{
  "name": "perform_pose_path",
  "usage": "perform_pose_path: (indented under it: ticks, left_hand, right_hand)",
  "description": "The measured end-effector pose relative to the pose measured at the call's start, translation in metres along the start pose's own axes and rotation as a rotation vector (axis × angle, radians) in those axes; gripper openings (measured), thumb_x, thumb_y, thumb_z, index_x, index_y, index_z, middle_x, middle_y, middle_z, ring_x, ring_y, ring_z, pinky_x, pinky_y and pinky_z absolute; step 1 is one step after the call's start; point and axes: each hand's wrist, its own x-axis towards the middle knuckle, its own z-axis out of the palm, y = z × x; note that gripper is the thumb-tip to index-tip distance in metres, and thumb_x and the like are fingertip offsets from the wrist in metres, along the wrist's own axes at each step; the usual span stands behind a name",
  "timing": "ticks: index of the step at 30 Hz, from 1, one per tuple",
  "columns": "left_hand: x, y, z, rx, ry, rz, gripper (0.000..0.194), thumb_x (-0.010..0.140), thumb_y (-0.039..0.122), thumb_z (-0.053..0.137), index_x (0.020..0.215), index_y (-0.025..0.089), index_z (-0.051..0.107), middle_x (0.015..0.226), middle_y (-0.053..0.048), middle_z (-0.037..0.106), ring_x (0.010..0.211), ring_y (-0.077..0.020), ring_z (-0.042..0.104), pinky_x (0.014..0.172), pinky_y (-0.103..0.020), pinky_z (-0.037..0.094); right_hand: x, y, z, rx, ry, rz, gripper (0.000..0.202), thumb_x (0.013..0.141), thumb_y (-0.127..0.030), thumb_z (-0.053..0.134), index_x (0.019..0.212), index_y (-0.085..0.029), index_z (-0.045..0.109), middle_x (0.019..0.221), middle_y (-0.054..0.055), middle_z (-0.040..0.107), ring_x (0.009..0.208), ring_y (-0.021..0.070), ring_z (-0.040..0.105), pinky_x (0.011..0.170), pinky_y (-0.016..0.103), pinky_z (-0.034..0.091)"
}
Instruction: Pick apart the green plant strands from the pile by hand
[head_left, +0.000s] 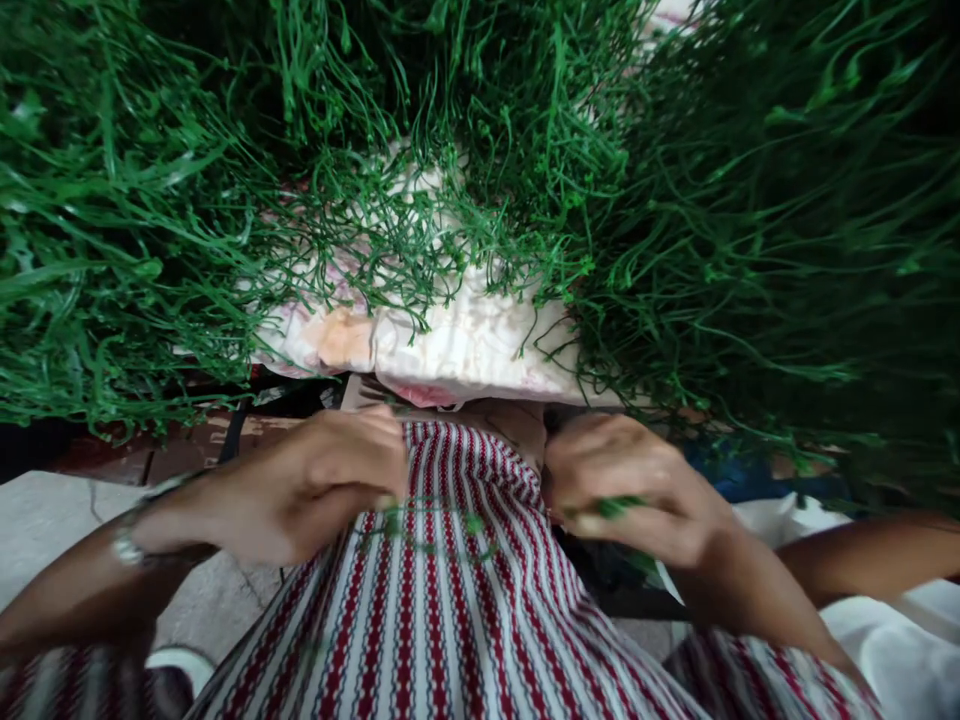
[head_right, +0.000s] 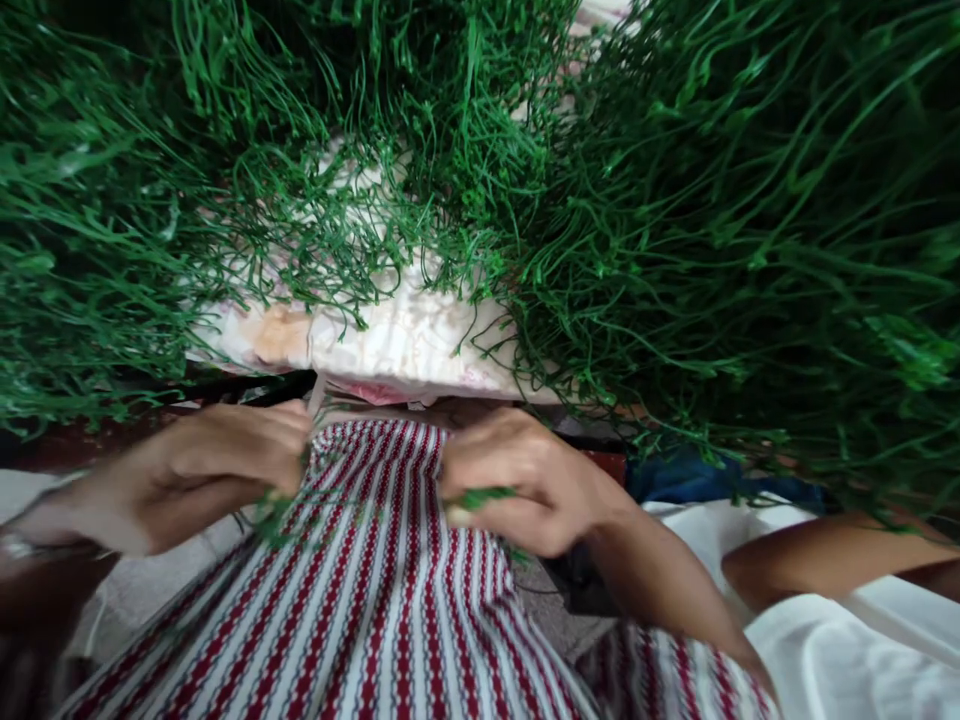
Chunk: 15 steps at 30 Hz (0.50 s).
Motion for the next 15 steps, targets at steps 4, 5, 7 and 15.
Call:
perform_pose_path:
  ticks: [4,5,7,15]
  left_hand:
    - [0.013,-0.012,0.006,-0.165,0.04,-0.231,0.017,0.082,0.019,0.046,0.068,0.016,0.055,0.062,0.001,0.053,0.058,-0.0094,0.045,0.055,-0.021,0.036]
    - [0.016,-0.015,0.009,-0.202,0.088,-0.299,0.016,0.081,0.021,0.048,0.068,0.015,0.056,0.063,0.001,0.053,0.058,-0.0088,0.044,0.053,-0.02,0.034]
    - [0.02,-0.019,0.014,-0.263,0.138,-0.358,0.015,0.079,0.022,0.05,0.068,0.015,0.056,0.064,0.002,0.053,0.058,-0.0082,0.044,0.052,-0.019,0.034]
    - [0.024,-0.016,0.025,-0.138,0.329,-0.27,0.016,0.077,0.015,0.048,0.062,0.015,0.05,0.054,0.005,0.043,0.052,-0.0065,0.039,0.05,-0.019,0.031]
  right_hand:
    - [0.015,0.011,0.004,-0.118,0.279,0.042,0.019,0.089,-0.026,0.045,0.074,-0.016,0.05,0.068,0.002,0.049,0.065,0.0109,0.046,0.061,0.023,0.037]
    - [0.02,0.014,0.008,-0.12,0.34,0.05,0.018,0.09,-0.026,0.045,0.075,-0.016,0.05,0.071,0.003,0.051,0.068,0.0111,0.048,0.063,0.024,0.038]
    - [0.027,0.018,0.015,-0.072,0.405,0.098,0.018,0.09,-0.026,0.044,0.078,-0.015,0.05,0.073,0.003,0.053,0.068,0.0102,0.05,0.064,0.023,0.04]
    - [0.039,0.026,0.037,0.206,0.476,0.245,0.025,0.083,-0.037,0.057,0.088,-0.013,0.055,0.074,-0.001,0.053,0.066,0.0078,0.047,0.061,0.018,0.04]
